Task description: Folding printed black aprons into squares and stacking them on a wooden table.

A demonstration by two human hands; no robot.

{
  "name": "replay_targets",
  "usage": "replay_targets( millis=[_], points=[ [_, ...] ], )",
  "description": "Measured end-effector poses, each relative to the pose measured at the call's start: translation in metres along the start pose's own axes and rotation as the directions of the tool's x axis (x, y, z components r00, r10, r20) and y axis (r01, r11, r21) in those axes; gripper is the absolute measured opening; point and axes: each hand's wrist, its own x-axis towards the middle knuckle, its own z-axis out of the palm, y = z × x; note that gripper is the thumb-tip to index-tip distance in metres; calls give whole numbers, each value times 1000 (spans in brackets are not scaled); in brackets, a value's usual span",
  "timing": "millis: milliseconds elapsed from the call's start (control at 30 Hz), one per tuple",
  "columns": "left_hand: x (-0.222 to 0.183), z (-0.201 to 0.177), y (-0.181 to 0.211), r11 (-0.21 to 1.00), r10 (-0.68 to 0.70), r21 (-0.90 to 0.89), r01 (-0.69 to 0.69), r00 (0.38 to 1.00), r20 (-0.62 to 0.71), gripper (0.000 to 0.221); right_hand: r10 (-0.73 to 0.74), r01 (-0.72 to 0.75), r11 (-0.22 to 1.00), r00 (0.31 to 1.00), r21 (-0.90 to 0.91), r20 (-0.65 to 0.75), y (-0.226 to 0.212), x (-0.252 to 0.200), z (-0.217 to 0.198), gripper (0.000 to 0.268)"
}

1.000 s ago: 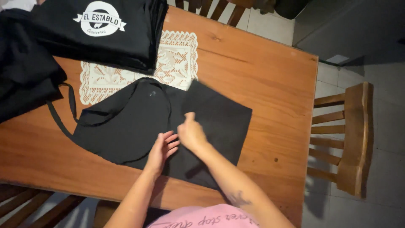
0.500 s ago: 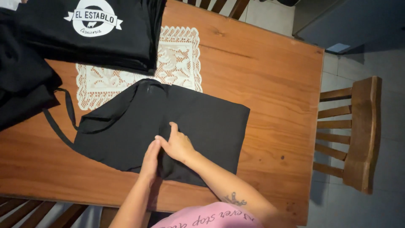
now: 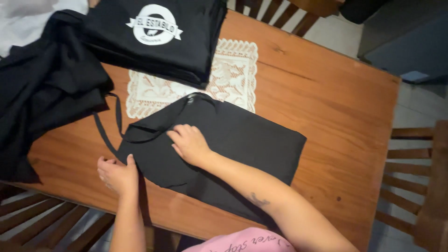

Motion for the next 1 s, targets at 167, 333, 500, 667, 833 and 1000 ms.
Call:
replay_targets(
  millis=[167, 333, 500, 667, 833, 1000],
  points=[
    [35, 23, -11, 988, -134, -56, 141, 984, 113, 83, -268, 245, 958, 949, -147, -165, -8, 64, 57, 18],
    [21, 11, 5, 881, 146, -451, -144, 989, -32, 56, -257, 270, 961, 949, 51, -184, 39, 107, 65, 20],
    [-1, -6, 3, 823, 400, -377, -425, 905, -147, 22, -100, 13, 949, 960, 315, 263, 96, 119, 13, 22],
    [-8, -40, 13, 522, 852, -46, -852, 519, 64, 48, -189, 95, 970, 876, 225, 444, 102, 120, -43, 51],
    [-18, -56, 40, 420, 907, 46, -906, 420, -24, 37, -257, 131, 925, 907, 356, 334, 114, 107, -44, 34],
    [-37, -48, 40, 667, 744, 57, -743, 668, -14, 12, -148, 99, 974, 960, 203, 239, 111, 87, -36, 24]
  ],
)
